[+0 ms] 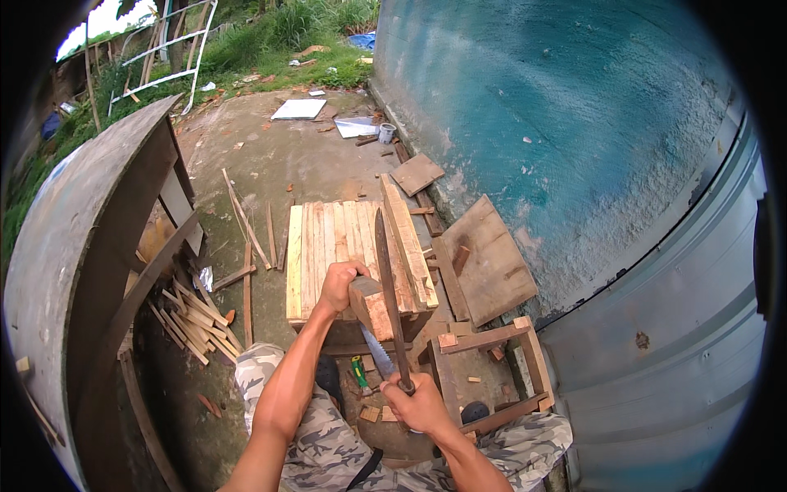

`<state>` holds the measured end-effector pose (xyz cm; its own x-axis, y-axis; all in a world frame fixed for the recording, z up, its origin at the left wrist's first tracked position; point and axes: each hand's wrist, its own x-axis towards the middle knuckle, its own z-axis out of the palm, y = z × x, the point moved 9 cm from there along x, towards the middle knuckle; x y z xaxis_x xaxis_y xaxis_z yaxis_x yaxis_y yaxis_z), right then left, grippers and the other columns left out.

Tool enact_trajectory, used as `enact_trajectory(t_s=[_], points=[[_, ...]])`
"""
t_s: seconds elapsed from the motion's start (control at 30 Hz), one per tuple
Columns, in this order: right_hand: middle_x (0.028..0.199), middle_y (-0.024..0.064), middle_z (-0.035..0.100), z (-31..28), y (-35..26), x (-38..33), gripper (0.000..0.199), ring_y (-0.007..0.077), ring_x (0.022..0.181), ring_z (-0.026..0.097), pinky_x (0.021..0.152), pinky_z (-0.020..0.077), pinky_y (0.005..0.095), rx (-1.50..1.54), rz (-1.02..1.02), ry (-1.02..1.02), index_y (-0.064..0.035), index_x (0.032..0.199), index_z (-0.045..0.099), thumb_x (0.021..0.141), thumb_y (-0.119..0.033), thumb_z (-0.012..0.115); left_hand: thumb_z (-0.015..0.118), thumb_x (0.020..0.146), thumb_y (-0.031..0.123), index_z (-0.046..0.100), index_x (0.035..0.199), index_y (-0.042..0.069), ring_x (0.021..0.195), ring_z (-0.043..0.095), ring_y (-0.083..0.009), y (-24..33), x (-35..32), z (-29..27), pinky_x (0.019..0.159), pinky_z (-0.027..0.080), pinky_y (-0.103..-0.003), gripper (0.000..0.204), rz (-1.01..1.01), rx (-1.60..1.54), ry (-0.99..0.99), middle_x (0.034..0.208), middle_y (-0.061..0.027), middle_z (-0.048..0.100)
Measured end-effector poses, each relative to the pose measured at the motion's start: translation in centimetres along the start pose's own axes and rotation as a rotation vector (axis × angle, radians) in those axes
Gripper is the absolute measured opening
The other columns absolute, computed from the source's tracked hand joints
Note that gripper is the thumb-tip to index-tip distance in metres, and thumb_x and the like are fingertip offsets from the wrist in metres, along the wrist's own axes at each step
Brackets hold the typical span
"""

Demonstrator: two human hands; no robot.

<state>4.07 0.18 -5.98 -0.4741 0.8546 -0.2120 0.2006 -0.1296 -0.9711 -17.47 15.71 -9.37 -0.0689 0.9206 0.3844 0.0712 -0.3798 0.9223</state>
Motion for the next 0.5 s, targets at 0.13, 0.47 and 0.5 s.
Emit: enact_trajectory(t_s=[0.13, 0.47, 0.5], points=[[0.055, 0.0, 0.052, 0.4, 0.2, -0.1, 0.027, 0.0084, 0.046, 0.048, 0.043, 0.0362, 0.0282, 0.047, 0.035, -0.016, -0.0032, 0.073, 0.057, 0.097, -0.012, 0.064, 0.043, 0.092, 0.031, 0.068, 0.102, -0.006, 0.101, 0.064, -0.0266, 5.4, -0.1, -1.5, 0.095, 0.046, -0.039, 0.046, 0.135, 0.055, 0.254, 0.103, -0.0168, 0.071], [0.055, 0.0005, 0.055, 0.3, -1.4, 0.3, 0.029, 0.0096, 0.049, 0.051, 0.05, 0.0407, 0.0317, -0.003, 0.089, 0.027, -0.0009, 0.074, 0.063, 0.094, -0.021, 0.066, 0.045, 0.1, 0.049, 0.04, 0.156, 0.027, 0.156, 0.007, -0.0392, 33.9, -1.4, 8.9, 0.126, 0.002, -0.052, 0.06, 0.842, 1.222, 0.123, 0.169, -0.0134, 0.019], [0.056, 0.0021, 0.057, 0.2, -1.4, 0.3, 0.028, 0.0114, 0.049, 0.052, 0.05, 0.0414, 0.0334, -0.031, 0.085, 0.033, -0.0004, 0.075, 0.064, 0.093, -0.022, 0.067, 0.044, 0.1, 0.054, 0.035, 0.159, 0.032, 0.157, 0.002, -0.0379, 33.7, -1.0, 11.5, 0.126, -0.004, -0.052, 0.063, 0.909, 1.243, -0.046, 0.17, -0.0107, 0.014]])
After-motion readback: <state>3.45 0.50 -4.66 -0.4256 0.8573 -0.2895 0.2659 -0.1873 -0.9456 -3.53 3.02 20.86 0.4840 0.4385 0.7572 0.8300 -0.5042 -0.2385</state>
